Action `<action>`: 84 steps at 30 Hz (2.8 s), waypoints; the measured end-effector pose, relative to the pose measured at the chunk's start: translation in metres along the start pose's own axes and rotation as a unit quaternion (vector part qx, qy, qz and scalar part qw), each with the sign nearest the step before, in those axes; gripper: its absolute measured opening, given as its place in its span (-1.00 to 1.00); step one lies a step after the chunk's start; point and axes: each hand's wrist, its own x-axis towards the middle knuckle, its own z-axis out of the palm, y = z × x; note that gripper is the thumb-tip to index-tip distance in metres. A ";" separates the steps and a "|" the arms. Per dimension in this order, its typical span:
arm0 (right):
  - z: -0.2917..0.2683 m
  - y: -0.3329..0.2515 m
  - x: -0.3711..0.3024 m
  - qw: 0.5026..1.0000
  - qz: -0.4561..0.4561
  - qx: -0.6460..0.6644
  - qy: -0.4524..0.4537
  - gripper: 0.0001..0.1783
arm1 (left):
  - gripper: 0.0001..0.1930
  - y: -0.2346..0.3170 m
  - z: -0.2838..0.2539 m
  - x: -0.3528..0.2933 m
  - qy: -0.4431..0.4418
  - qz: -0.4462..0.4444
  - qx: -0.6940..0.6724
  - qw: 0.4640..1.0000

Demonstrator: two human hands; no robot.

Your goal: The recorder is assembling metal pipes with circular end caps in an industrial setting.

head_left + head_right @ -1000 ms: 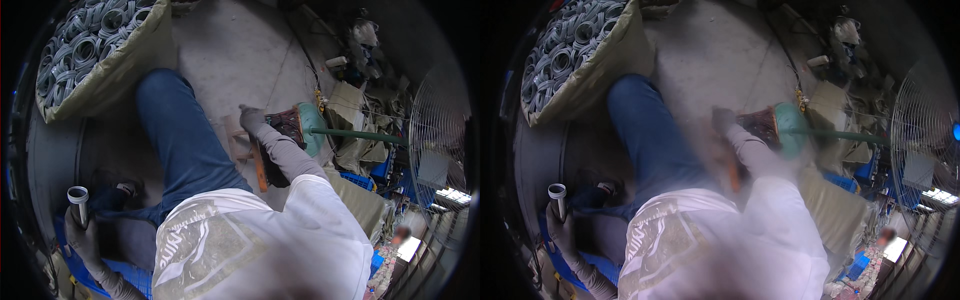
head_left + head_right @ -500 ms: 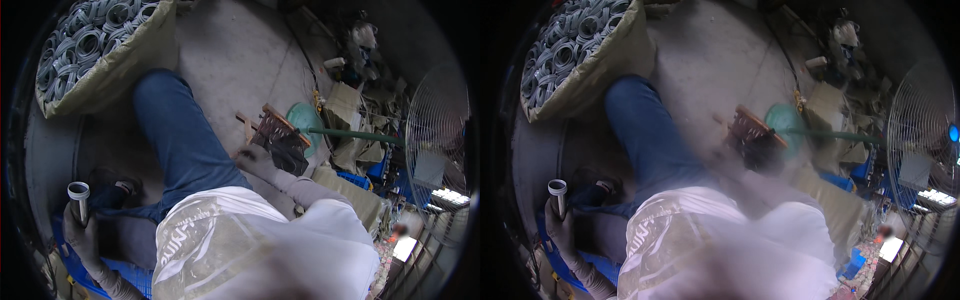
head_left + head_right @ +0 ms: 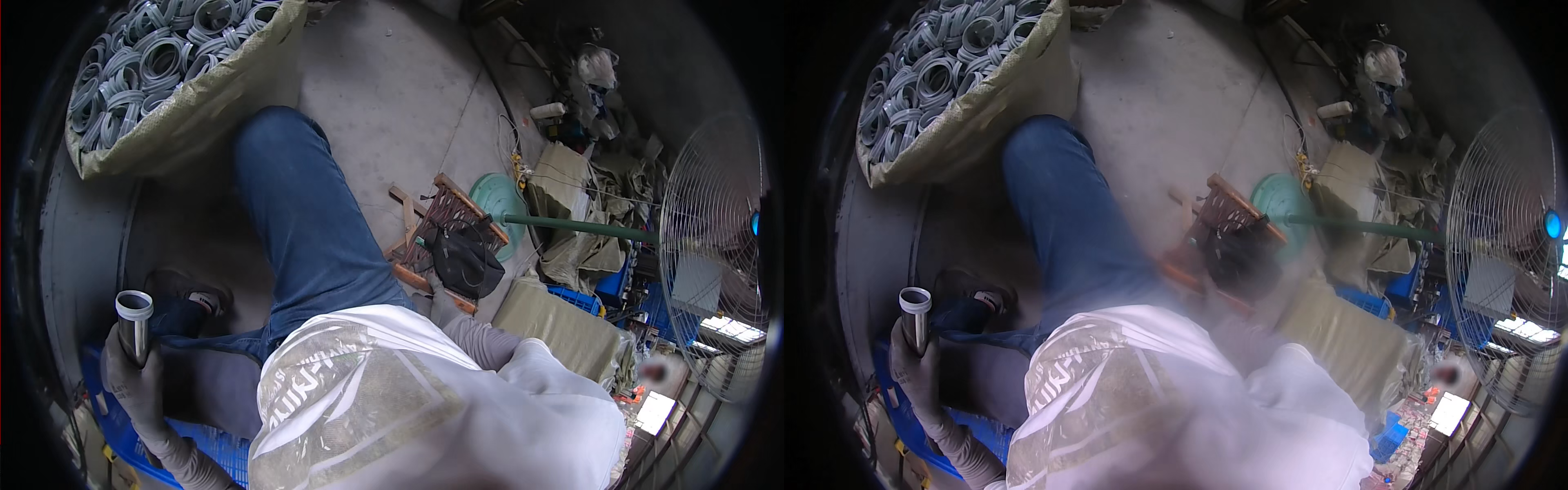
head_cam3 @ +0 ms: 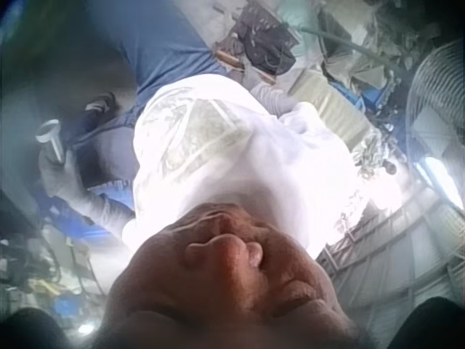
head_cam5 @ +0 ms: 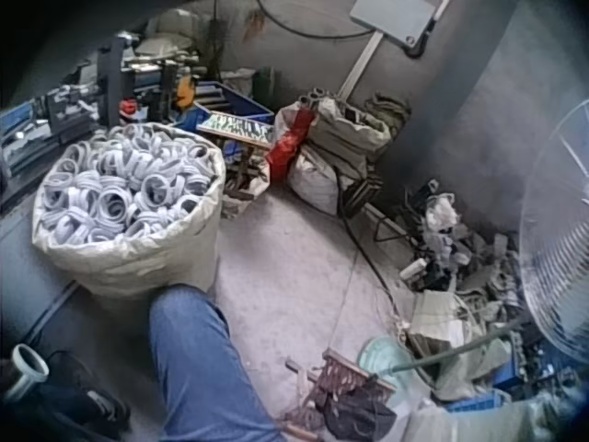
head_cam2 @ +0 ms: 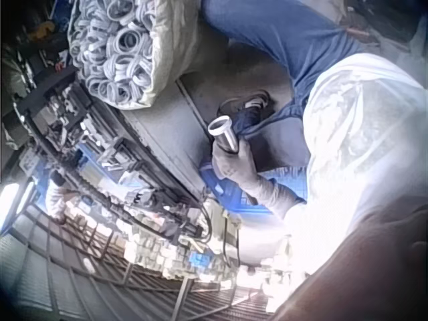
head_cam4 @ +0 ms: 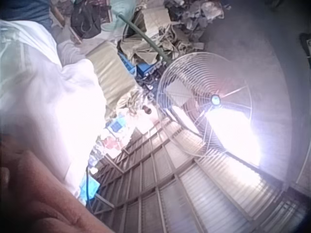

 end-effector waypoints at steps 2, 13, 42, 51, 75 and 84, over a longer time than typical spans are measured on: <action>-0.003 0.000 0.009 1.000 -0.007 0.004 0.004 -0.29 | -0.47 0.002 -0.001 0.000 -0.002 0.006 0.010 1.000; -0.161 -0.058 0.041 0.990 0.047 -0.083 -0.104 -0.46 | -0.44 0.004 0.006 0.005 0.003 0.037 -0.002 0.999; 0.001 -0.311 0.041 0.595 -0.176 -0.702 0.350 -0.48 | -0.48 0.003 0.002 -0.004 0.040 0.060 0.025 0.997; 0.037 -0.248 0.010 0.603 -0.349 -0.630 0.344 -0.18 | -0.48 0.000 0.006 0.000 0.019 0.046 0.017 0.999; -0.274 -0.339 0.093 0.402 -0.588 -0.547 0.440 -0.61 | -0.46 -0.006 0.010 -0.010 0.026 0.019 0.010 0.999; -0.313 -0.214 0.152 0.790 -0.456 -0.355 0.204 -0.70 | -0.46 -0.003 0.001 -0.007 -0.001 0.016 0.025 1.000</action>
